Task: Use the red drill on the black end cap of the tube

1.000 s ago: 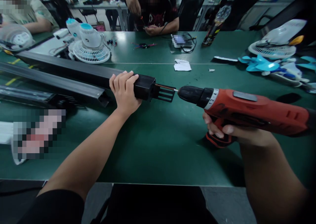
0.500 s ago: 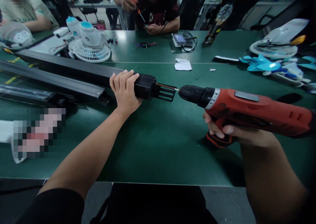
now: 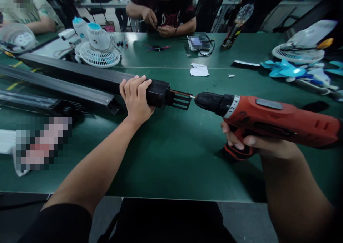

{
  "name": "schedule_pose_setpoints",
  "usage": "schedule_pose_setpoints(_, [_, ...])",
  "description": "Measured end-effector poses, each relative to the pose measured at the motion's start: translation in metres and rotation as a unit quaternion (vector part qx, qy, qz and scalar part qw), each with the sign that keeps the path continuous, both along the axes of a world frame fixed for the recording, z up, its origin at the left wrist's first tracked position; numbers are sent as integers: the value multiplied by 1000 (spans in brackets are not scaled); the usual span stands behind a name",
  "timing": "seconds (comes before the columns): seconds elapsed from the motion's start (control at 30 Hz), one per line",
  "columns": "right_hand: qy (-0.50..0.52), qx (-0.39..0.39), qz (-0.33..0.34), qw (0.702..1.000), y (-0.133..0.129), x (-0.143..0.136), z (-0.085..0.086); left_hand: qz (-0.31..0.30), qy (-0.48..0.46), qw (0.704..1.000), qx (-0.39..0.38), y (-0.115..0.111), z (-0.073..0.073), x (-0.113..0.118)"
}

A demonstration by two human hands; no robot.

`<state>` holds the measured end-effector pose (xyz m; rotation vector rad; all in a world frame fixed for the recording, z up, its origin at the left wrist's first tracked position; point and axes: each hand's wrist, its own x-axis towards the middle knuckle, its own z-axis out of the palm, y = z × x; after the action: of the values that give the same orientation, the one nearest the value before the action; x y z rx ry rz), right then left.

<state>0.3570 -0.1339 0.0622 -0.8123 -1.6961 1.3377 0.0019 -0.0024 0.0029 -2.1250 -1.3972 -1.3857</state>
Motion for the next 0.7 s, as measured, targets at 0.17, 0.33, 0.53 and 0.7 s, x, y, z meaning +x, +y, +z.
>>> schedule_pose_setpoints(0.17, [-3,9,-11,1000,-1,2,-2,10,6,1000,7,1,0,0])
schedule_pose_setpoints(0.33, [-9,4,-9,1000,-1,3,-2,11,11,1000,0,1,-1,0])
schedule_pose_setpoints(0.53, [6,0,-2,1000,0,0,1,-7,-4,1000,0,0,0,0])
schedule_pose_setpoints(0.7, [0,-11,4,1000,0,-3,3,6,13,1000,17,-1,0,0])
